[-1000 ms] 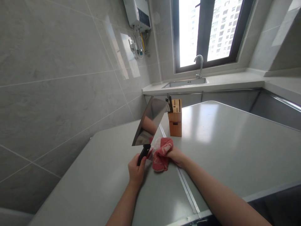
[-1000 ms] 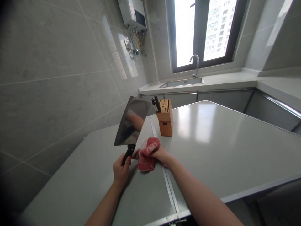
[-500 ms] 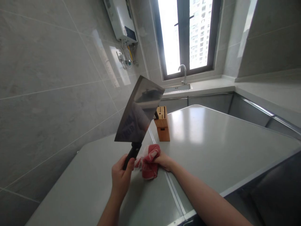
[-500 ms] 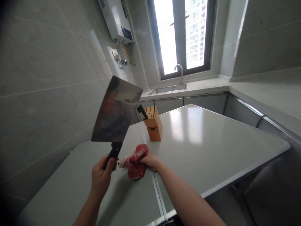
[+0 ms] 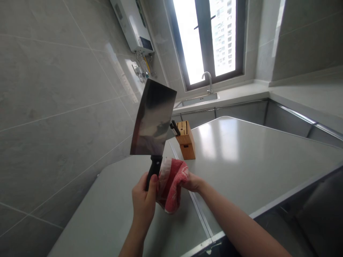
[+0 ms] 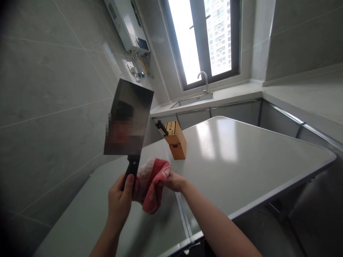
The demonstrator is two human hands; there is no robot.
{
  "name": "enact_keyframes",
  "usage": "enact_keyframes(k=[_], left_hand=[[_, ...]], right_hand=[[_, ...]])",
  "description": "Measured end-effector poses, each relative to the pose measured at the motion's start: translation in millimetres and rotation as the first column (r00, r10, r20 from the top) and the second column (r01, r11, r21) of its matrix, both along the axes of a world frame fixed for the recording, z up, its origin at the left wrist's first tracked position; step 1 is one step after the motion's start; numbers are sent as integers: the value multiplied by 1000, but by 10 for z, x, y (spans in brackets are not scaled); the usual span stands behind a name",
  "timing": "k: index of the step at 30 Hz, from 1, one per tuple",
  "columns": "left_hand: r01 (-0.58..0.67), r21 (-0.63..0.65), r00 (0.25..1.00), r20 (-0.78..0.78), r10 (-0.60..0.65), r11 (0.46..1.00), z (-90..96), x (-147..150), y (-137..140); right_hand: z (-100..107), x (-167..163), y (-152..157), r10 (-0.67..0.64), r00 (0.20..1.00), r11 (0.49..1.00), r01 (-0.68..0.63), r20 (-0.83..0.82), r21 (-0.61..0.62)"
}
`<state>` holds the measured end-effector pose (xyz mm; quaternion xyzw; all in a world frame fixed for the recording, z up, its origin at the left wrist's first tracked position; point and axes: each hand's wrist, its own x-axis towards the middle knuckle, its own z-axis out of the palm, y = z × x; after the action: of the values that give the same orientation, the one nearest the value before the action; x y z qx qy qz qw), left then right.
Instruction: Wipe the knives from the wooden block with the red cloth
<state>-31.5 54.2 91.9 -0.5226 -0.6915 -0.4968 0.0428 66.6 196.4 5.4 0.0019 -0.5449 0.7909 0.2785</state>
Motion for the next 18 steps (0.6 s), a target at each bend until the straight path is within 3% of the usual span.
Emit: enact_keyframes(k=[5, 9, 18], left_hand=[[-8, 2, 997, 73, 8, 1000, -144, 80, -65], [53, 5, 989, 141, -53, 999, -224, 179, -132], [270, -50, 933, 258, -249, 961, -433, 307, -437]], right_hand=[[258, -10, -210, -124, 991, 977, 112, -57, -180], [428, 3, -456, -178, 970, 973, 148, -166, -176], [396, 274, -786, -448, 885, 886, 421, -123, -195]])
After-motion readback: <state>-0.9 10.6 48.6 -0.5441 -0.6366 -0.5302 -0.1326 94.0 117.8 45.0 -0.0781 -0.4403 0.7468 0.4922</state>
